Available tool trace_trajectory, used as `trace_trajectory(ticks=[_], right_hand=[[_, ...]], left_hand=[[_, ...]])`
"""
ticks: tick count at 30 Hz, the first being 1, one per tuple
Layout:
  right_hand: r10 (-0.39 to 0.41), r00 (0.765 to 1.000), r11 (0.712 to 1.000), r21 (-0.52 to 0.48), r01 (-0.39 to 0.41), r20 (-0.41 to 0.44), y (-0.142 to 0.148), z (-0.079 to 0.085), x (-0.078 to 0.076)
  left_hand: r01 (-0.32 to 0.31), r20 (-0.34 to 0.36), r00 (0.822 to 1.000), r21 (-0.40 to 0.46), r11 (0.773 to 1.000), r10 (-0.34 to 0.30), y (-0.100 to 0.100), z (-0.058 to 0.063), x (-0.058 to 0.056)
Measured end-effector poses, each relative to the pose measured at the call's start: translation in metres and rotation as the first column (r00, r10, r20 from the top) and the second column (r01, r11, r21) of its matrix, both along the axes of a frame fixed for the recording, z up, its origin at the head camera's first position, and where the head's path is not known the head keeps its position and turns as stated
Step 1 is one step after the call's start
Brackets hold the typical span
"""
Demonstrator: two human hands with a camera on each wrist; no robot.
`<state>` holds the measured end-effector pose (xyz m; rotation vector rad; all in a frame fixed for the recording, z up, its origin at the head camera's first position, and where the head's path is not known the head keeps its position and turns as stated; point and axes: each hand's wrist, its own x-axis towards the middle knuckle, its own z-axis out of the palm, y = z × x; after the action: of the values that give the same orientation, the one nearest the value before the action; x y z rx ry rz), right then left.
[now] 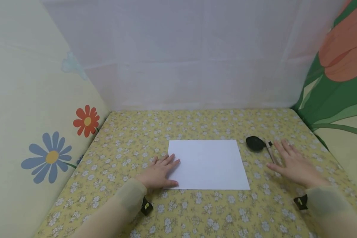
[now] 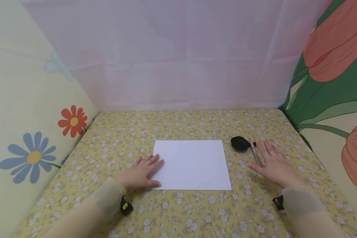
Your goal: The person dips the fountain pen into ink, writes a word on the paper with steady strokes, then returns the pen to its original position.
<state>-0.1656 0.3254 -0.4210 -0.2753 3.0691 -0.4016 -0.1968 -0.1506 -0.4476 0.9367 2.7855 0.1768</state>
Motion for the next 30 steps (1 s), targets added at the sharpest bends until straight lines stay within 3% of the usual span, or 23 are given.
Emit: trace_trajectory(ticks=[9, 19, 30], right_hand=[[-0.016, 1.0, 1.0, -0.005, 0.016, 0.027, -0.002, -0.004, 0.0], [-0.055, 0.998, 0.998, -0.013, 0.056, 0.037, -0.002, -0.011, -0.002], [-0.191, 0.976, 0.974, -0.101, 0.201, 0.103, -0.007, -0.017, -0.017]], left_hand=[[0.047, 0.018, 0.999, -0.045, 0.998, -0.047, 0.003, -0.004, -0.001], [0.063, 0.032, 0.997, -0.005, 0.998, -0.063, 0.003, -0.011, -0.003], [0.04, 0.05, 0.998, 0.019, 0.999, -0.041, 0.0, -0.012, -0.005]])
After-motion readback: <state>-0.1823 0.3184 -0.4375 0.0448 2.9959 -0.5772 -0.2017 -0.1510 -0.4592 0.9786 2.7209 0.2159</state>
